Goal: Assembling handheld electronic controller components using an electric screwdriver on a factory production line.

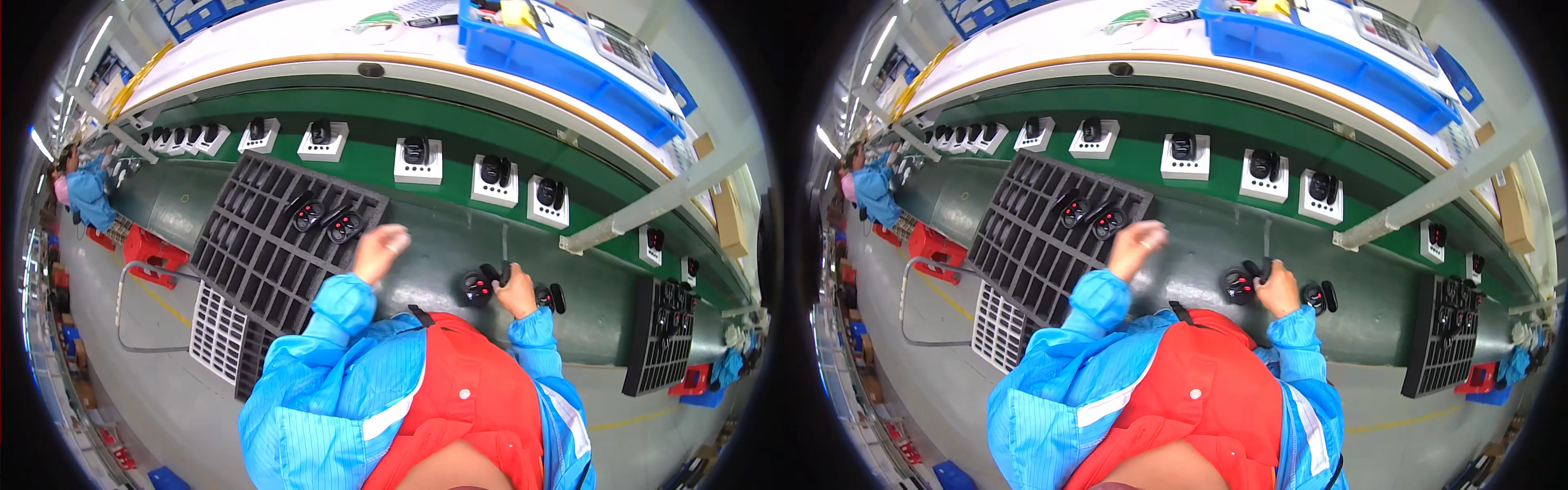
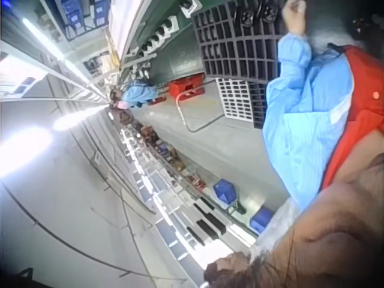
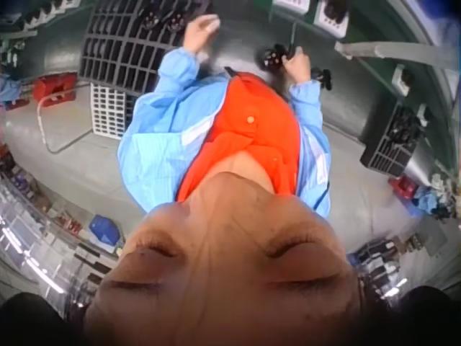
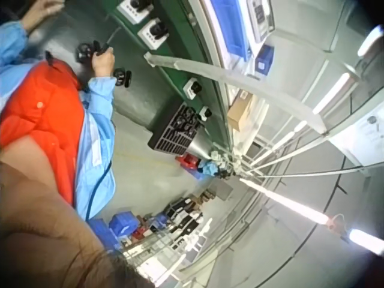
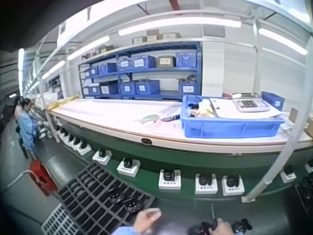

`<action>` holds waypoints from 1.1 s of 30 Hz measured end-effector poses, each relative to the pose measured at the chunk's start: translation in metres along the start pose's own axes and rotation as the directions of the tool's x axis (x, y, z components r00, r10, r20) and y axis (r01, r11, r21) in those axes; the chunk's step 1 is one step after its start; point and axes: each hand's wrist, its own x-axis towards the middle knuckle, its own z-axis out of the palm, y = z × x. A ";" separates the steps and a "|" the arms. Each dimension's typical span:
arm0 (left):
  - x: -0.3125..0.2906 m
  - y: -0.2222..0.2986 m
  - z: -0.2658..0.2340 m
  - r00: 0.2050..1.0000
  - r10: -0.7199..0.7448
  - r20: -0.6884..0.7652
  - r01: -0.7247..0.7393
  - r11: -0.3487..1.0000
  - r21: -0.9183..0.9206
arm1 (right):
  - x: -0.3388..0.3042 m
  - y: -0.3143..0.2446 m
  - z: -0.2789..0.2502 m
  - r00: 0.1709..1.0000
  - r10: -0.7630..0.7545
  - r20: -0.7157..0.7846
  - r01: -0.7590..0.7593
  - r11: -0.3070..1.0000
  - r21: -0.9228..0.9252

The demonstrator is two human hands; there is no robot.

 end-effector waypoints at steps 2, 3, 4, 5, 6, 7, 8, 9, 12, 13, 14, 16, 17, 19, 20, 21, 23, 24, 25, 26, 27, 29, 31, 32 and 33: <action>0.016 -0.003 -0.049 0.924 0.226 -0.310 -0.117 0.935 0.333 | 0.009 0.035 0.010 0.990 0.095 -0.103 -0.102 0.992 -0.069; 0.020 -0.006 -0.075 0.813 0.507 -0.287 -0.232 0.733 0.640 | 0.012 0.044 0.011 0.978 0.162 -0.130 -0.172 0.982 -0.073; 0.022 -0.010 -0.098 0.827 0.508 -0.243 -0.145 0.609 0.780 | 0.016 0.058 0.017 0.967 0.204 -0.155 -0.218 0.972 -0.082; 0.022 -0.009 -0.108 0.853 0.462 -0.243 -0.067 0.559 0.826 | 0.020 0.070 0.021 0.952 0.247 -0.181 -0.266 0.960 -0.090; 0.021 -0.007 -0.117 0.876 0.414 -0.249 0.009 0.501 0.865 | 0.022 0.075 0.022 0.945 0.267 -0.190 -0.287 0.954 -0.086; 0.022 -0.009 -0.124 0.907 0.325 -0.267 0.070 0.510 0.857 | 0.025 0.082 0.024 0.937 0.290 -0.196 -0.312 0.946 -0.091; 0.022 -0.011 -0.128 0.923 0.273 -0.272 0.113 0.484 0.868 | 0.028 0.088 0.026 0.928 0.313 -0.204 -0.337 0.937 -0.096; 0.022 -0.007 -0.128 0.936 0.221 -0.274 0.149 0.455 0.878 | 0.030 0.091 0.027 0.920 0.334 -0.205 -0.360 0.927 -0.105; 0.026 -0.012 -0.127 0.956 0.213 -0.203 0.103 0.406 0.908 | 0.029 0.096 0.030 0.911 0.341 -0.231 -0.371 0.922 -0.106; 0.027 -0.013 -0.124 0.951 0.253 -0.178 0.059 0.417 0.907 | 0.028 0.095 0.030 0.905 0.359 -0.231 -0.388 0.916 -0.098; 0.030 -0.017 -0.124 0.951 0.258 -0.172 0.051 0.417 0.907 | 0.028 0.093 0.030 0.902 0.362 -0.237 -0.392 0.915 -0.094; 0.036 -0.033 -0.123 0.925 0.347 -0.153 0.018 0.364 0.931 | 0.024 0.088 0.027 0.899 0.368 -0.239 -0.392 0.918 -0.061; 0.039 -0.039 -0.126 0.909 0.389 -0.150 -0.002 0.364 0.931 | 0.025 0.088 0.027 0.893 0.378 -0.245 -0.403 0.913 -0.057; 0.045 -0.044 -0.126 0.893 0.426 -0.147 -0.041 0.401 0.915 | 0.025 0.093 0.027 0.900 0.364 -0.238 -0.384 0.922 -0.045; 0.046 -0.044 -0.126 0.885 0.440 -0.151 -0.042 0.398 0.916 | 0.025 0.094 0.025 0.898 0.360 -0.251 -0.383 0.923 -0.045; 0.048 -0.045 -0.126 0.880 0.451 -0.152 -0.058 0.419 0.906 | 0.022 0.089 0.021 0.899 0.357 -0.254 -0.378 0.925 -0.035; 0.047 -0.028 -0.115 0.882 0.461 -0.100 -0.115 0.415 0.902 | 0.021 0.094 0.017 0.893 0.347 -0.287 -0.369 0.929 -0.027; 0.043 -0.012 -0.105 0.859 0.509 -0.058 -0.155 0.366 0.918 | 0.018 0.089 0.011 0.885 0.363 -0.292 -0.386 0.922 -0.025; 0.043 -0.004 -0.096 0.846 0.532 0.000 -0.237 0.377 0.895 | 0.015 0.079 0.005 0.880 0.364 -0.306 -0.385 0.923 -0.010; 0.046 0.002 -0.085 0.829 0.557 0.054 -0.317 0.387 0.866 | 0.012 0.075 0.001 0.875 0.363 -0.321 -0.382 0.924 0.005; 0.048 0.006 -0.069 0.804 0.585 0.105 -0.399 0.401 0.825 | 0.009 0.079 0.001 0.874 0.343 -0.343 -0.361 0.932 0.013; 0.060 -0.007 -0.038 0.784 0.565 0.258 -0.543 0.421 0.726 | 0.001 0.074 -0.005 0.881 0.321 -0.348 -0.335 0.942 0.020; 0.067 -0.030 0.004 0.777 0.521 0.354 -0.620 0.534 0.575 | -0.008 0.076 -0.007 0.885 0.285 -0.369 -0.302 0.953 0.011; 0.068 -0.037 0.022 0.803 0.416 0.428 -0.596 0.587 0.548 | -0.013 0.073 -0.007 0.887 0.280 -0.367 -0.295 0.955 0.016; 0.068 -0.049 0.039 0.834 0.293 0.467 -0.531 0.656 0.537 | -0.017 0.068 -0.008 0.893 0.267 -0.363 -0.280 0.960 0.018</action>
